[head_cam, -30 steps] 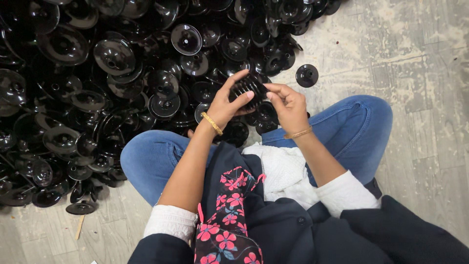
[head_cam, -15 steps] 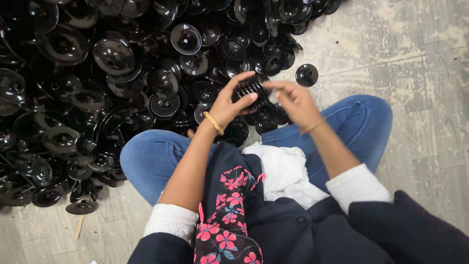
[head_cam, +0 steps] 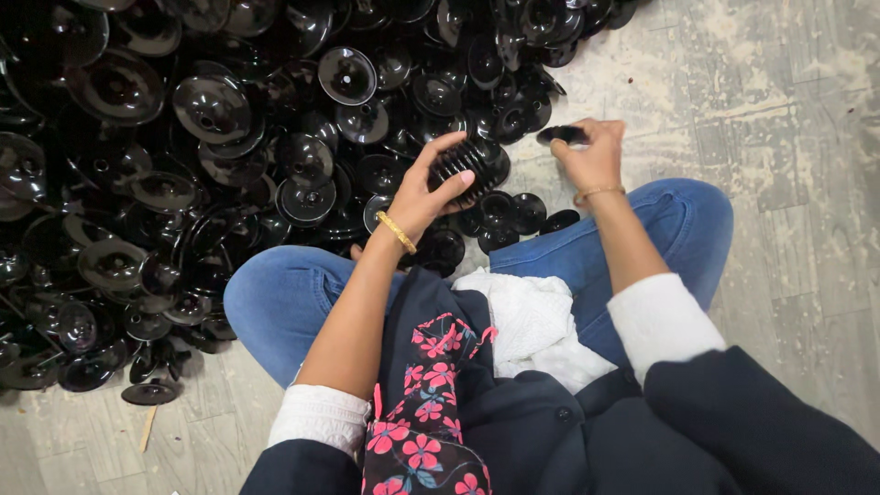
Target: The person sits on the floor next to a large pile of black plastic parts and repeatedly picks up individual parts, fitting them one at a time onto a ridged stack held in the other hand, building up a tall stack of parts.
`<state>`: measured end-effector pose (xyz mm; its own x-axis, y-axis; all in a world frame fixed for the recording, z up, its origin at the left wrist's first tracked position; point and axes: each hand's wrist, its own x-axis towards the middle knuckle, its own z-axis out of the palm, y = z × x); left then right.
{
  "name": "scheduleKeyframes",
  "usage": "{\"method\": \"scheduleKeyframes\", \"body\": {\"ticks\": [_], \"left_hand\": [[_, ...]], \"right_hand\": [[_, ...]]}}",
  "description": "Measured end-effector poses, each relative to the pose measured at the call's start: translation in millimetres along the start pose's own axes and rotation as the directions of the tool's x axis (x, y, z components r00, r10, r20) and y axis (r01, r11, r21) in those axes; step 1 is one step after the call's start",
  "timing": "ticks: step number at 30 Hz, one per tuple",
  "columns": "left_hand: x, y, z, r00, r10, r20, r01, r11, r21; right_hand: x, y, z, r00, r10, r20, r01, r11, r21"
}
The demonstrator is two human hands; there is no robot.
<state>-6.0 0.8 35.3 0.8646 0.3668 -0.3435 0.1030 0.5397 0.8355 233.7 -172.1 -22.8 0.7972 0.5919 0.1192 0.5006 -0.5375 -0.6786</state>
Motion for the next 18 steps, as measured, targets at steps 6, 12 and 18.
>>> {"method": "scheduleKeyframes", "body": {"ticks": [6, 12, 18], "left_hand": [[0.6, 0.5, -1.6, 0.999, -0.041, -0.013, 0.041, 0.999, -0.027], [-3.7, 7.2, -5.4, 1.000, 0.011, 0.021, -0.007, 0.987, -0.158], [-5.6, 11.7, 0.9, 0.996, -0.058, 0.073, 0.068, 0.987, -0.143]], "right_hand": [[-34.2, -53.9, 17.8, 0.934, 0.079, 0.349, -0.297, 0.716, 0.632], [-60.5, -87.0, 2.9, 0.918, -0.158, 0.365, -0.137, 0.736, 0.663], [-57.9, -80.4, -9.7, 0.926, -0.204, 0.318, -0.074, 0.727, 0.683]]}}
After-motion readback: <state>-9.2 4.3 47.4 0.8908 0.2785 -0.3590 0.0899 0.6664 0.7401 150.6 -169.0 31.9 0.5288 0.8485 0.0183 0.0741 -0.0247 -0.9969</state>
